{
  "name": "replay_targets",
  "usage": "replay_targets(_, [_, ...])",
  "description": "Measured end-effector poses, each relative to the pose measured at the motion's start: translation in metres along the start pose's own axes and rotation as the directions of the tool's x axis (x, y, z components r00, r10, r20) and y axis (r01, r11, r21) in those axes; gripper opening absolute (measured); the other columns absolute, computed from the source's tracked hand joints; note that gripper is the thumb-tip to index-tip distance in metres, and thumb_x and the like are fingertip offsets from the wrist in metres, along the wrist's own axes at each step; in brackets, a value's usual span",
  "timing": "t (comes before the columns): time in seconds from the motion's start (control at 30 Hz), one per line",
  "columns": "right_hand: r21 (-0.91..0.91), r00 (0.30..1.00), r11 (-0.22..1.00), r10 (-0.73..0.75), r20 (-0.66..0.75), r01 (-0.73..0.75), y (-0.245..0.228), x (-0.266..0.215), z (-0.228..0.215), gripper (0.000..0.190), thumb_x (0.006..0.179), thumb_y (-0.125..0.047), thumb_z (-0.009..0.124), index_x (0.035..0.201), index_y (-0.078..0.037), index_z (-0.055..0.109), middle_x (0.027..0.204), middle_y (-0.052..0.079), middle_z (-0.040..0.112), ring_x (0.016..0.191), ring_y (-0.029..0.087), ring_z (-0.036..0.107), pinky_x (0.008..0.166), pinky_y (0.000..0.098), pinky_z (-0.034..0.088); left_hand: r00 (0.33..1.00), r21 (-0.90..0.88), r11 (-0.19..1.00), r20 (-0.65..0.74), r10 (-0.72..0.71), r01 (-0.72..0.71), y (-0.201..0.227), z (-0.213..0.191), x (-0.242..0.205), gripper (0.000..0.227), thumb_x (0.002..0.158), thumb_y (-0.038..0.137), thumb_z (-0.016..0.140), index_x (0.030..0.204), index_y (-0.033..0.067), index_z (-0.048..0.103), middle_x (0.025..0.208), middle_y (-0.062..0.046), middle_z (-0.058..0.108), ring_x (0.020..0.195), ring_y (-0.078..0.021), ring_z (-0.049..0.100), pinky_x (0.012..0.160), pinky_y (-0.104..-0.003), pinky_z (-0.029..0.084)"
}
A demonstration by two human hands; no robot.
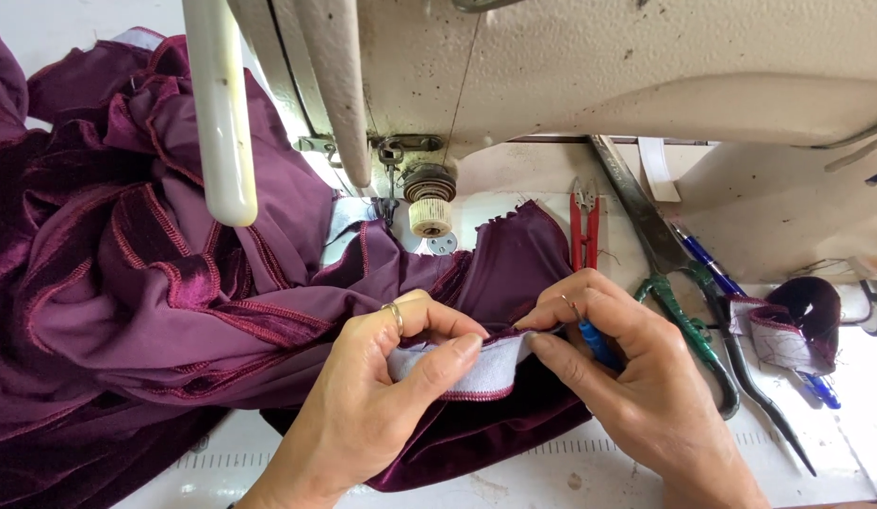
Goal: Using a seam ripper to carefully remove overlock stitches from a purple velvet garment at a sewing workstation.
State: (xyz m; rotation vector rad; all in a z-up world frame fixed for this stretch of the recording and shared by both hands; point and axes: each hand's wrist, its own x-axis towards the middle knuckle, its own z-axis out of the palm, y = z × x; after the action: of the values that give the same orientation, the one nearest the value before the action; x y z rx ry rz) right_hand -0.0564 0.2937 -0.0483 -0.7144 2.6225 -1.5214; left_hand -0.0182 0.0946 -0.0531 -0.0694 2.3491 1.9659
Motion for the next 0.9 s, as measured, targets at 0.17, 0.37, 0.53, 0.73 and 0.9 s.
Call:
replay_targets(0.17, [-0.014,1.0,1.0,-0.011,0.006,0.012,-0.002,0.0,0.0,0.005,0.083,-0.009,0.066,0.084,-0.006,0.069,0.087,0.003,0.066,0.085,0.012,0.065,0.077,0.0245,0.05,0.995,0.008,0.995,-0.001,-0.097,0.097,-0.004,0.005,0.0,0.029,0.07,0.036,0.077,0.086,0.0117,0.081,0.072,0.006,0.062,0.062,-0.0059,0.052,0.06,-0.02,0.042])
replay_targets(0.37, [-0.029,0.999,0.999,-0.045,0.026,0.045,-0.003,0.0,0.002,0.005,0.084,-0.008,0.065,0.085,-0.007,0.069,0.086,0.002,0.066,0.083,0.011,0.065,0.076,0.0236,0.049,0.975,0.12,0.974,-0.085,0.205,-0.195,-0.018,0.01,-0.001,0.015,0.067,0.015,0.084,0.08,0.0139,0.076,0.066,0.005,0.051,0.063,-0.0063,0.049,0.062,-0.02,0.042])
replay_targets(0.53, [-0.044,0.997,0.999,0.018,0.072,-0.014,-0.007,-0.002,0.001,0.013,0.08,-0.009,0.068,0.093,-0.012,0.072,0.091,-0.001,0.068,0.084,0.008,0.065,0.072,0.021,0.048,0.867,0.272,0.857,-0.126,0.483,-0.438,-0.013,0.009,-0.003,0.026,0.067,-0.003,0.074,0.085,0.0146,0.072,0.075,0.002,0.054,0.06,-0.0091,0.05,0.058,-0.02,0.046])
replay_targets(0.73, [-0.001,0.996,0.998,0.07,0.051,-0.07,-0.007,-0.003,0.004,0.017,0.077,-0.006,0.074,0.092,-0.013,0.071,0.094,0.0,0.066,0.089,0.006,0.064,0.064,0.0169,0.05,0.754,0.372,0.727,-0.099,0.649,-0.577,-0.013,0.009,-0.004,0.02,0.077,-0.003,0.073,0.088,0.0105,0.065,0.082,-0.003,0.053,0.069,-0.014,0.058,0.069,-0.024,0.051])
replay_targets(0.9, [-0.074,0.989,0.987,-0.146,0.008,0.146,-0.002,-0.002,0.004,0.012,0.078,-0.003,0.071,0.083,-0.01,0.062,0.084,0.001,0.06,0.081,0.013,0.061,0.074,0.0237,0.047,0.696,0.459,0.652,-0.098,0.712,-0.603,-0.016,0.01,-0.002,0.023,0.073,-0.007,0.072,0.073,0.0098,0.057,0.077,-0.002,0.048,0.066,-0.0153,0.051,0.063,-0.025,0.047])
